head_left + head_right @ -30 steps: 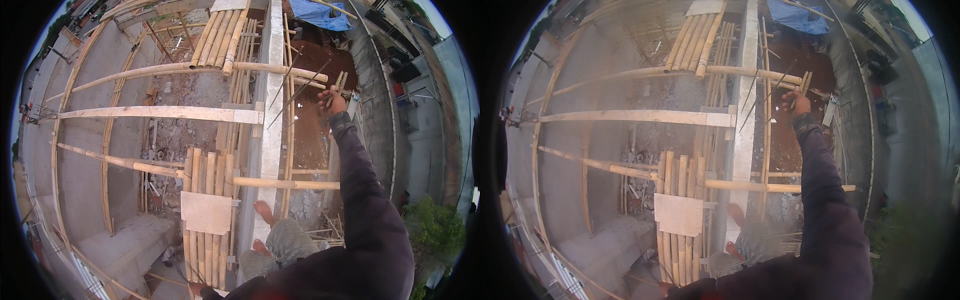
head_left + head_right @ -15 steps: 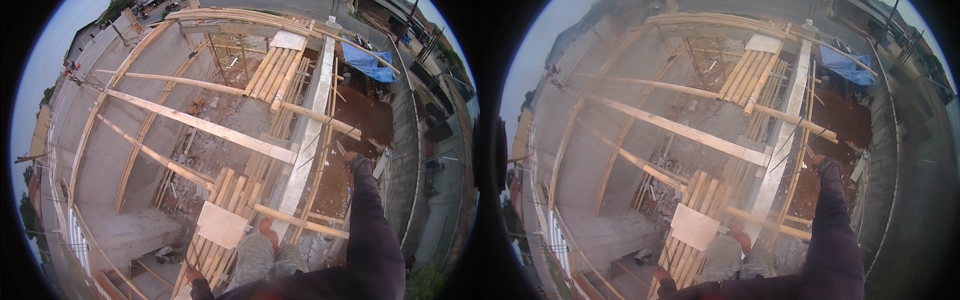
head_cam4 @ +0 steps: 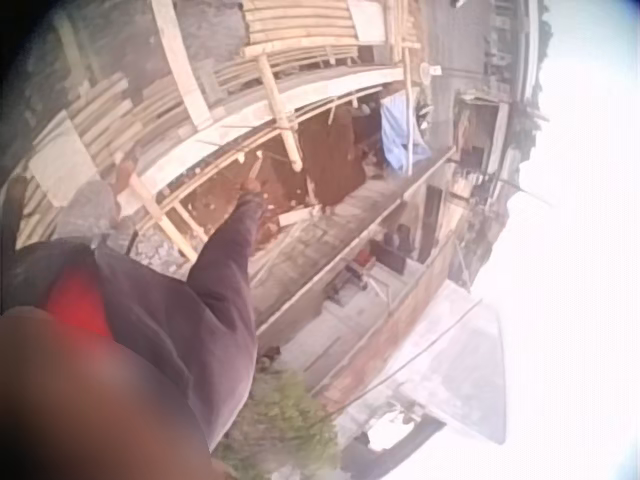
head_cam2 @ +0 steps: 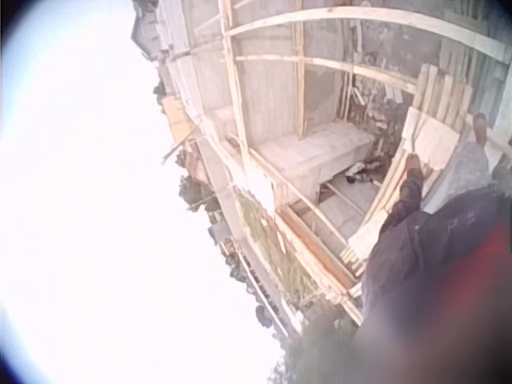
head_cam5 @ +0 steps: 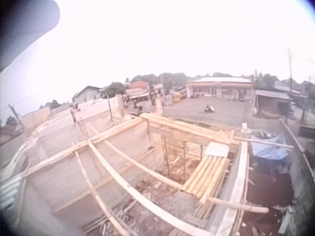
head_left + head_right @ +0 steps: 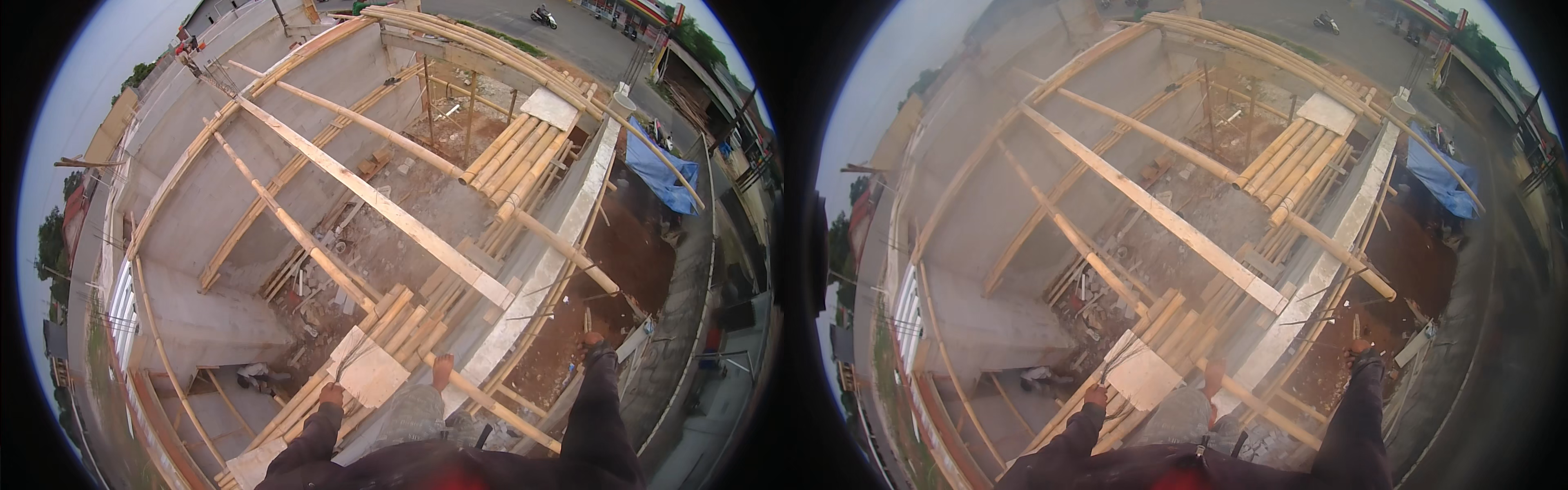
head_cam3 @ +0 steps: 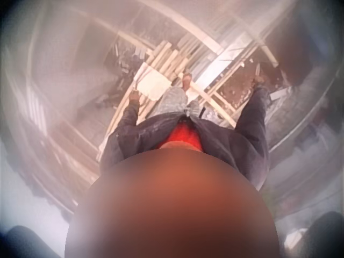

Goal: The person walks across bamboo scaffolding on a construction site, picks up metal wire, and ties bamboo poles together to secure the structure. The person repeatedly wraps and twists the wire around the poles to fasten them.

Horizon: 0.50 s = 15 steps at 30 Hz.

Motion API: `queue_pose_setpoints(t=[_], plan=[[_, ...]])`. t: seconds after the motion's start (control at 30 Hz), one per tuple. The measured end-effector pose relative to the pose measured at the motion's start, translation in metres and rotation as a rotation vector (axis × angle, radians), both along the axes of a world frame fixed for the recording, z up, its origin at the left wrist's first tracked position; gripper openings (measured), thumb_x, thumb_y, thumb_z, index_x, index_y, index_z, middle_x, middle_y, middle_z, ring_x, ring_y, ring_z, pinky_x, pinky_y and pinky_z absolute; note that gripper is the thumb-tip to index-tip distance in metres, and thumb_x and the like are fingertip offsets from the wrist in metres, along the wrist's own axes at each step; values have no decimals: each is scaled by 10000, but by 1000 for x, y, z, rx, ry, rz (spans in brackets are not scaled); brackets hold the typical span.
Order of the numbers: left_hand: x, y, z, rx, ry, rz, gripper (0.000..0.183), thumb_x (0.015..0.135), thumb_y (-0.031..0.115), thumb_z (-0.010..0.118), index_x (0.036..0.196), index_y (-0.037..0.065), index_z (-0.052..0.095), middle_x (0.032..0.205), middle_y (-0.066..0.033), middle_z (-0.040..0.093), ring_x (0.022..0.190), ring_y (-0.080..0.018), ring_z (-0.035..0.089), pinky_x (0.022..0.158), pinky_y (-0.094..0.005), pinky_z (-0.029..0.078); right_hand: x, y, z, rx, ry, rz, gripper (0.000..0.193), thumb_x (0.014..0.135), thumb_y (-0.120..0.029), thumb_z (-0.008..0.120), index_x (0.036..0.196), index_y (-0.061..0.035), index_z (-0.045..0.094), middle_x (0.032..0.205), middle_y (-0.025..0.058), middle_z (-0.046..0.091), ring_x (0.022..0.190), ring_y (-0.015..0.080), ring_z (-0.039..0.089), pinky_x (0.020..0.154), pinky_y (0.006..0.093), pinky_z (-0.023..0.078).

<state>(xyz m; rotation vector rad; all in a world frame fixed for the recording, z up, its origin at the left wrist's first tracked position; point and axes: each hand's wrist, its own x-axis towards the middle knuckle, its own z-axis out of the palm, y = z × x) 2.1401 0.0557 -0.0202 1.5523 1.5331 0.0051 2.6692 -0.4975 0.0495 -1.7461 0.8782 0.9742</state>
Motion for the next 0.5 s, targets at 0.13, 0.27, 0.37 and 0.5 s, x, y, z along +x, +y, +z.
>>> queue_pose_setpoints(t=[0.13, 0.27, 0.37, 0.5], plan=[[42, -1, 28, -404, -102, 44, 238, 887, 264, 533, 778, 53, 551, 620, -64, 517, 533, -159, 499, 510, -335, 405, -3, 2, 9, 55, -45, -158, 109, 838, -109, 448, 812, -33, 523, 603, 68, 495, 428, 144, 392, 393, 312, 326], [86, 2, 58, -289, -57, -181, 259, 909, 278, 502, 786, 55, 549, 584, -59, 490, 507, -152, 489, 500, -345, 388, 2, -8, -12, 63, -28, -134, 170, 844, -209, 476, 853, -44, 514, 671, 84, 523, 452, 158, 414, 415, 324, 361], [109, 6, 67, 26, 78, -407, 300, 870, 301, 500, 847, 9, 567, 739, -200, 593, 750, -369, 587, 694, -433, 435, 0, -17, -27, 215, 11, -251, 210, 852, -258, 475, 865, -50, 506, 681, 85, 521, 454, 160, 416, 409, 308, 362], [121, 0, 73, 500, -18, -412, 257, 870, 249, 514, 882, 3, 588, 751, -207, 585, 744, -376, 570, 683, -420, 432, 5, -4, -18, 50, -43, -145, 123, 843, -186, 469, 832, -69, 505, 675, 67, 500, 435, 135, 394, 394, 283, 335]])
